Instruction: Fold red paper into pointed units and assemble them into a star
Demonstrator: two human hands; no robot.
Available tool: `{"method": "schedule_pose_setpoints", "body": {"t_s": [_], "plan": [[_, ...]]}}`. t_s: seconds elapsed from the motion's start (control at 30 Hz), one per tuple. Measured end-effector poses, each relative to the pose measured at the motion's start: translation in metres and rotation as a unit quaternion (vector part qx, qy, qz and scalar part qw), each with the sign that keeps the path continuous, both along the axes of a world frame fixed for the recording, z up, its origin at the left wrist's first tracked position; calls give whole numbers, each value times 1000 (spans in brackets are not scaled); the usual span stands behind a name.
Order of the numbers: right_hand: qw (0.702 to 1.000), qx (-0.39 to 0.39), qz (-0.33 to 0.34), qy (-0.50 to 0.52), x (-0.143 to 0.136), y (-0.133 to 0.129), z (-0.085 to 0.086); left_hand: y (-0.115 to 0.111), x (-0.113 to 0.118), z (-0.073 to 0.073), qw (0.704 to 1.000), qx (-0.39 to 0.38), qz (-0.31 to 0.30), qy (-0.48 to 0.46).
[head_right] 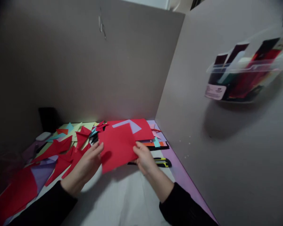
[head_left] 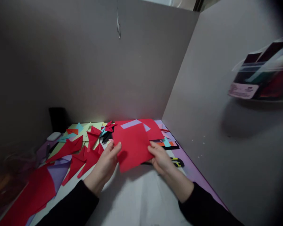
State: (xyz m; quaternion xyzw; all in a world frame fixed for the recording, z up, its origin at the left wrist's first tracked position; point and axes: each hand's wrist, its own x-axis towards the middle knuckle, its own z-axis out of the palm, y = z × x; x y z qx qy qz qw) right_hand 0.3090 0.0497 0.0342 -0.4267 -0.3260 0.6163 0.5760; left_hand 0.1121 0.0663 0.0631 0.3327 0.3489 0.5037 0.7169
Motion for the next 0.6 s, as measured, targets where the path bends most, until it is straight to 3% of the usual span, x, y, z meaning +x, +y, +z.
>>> {"method": "schedule_pose_setpoints", "body": {"t_s": [0.07, 0.13, 0.23, 0.3, 0.4, 0.47, 0.53, 0.6], "plan": [[997, -29, 78, 12, -20, -13, -11, -15, -17, -3, 998, -66, -6, 3], [995, -13, 96, 21, -32, -23, -19, -24, -37, -9, 994, -102, 28, 15], [989, 61, 130, -39, -36, -32, -25, -34, -64, -21, 989, -131, 58, 26], [963, 150, 166, -148, -36, -36, -28, -40, -78, -30, 988, -146, 47, 17], [890, 289, 137, -325, -40, -43, -35, -51, -89, -40, 987, -162, 16, 3], [852, 347, 100, -380, -45, -47, -39, -57, -91, -43, 986, -167, 9, 5], [842, 367, 94, -385, -48, -51, -42, -60, -93, -45, 985, -173, 4, 13], [855, 355, 111, -362, -50, -52, -44, -60, -93, -45, 984, -176, -1, 25]]}}
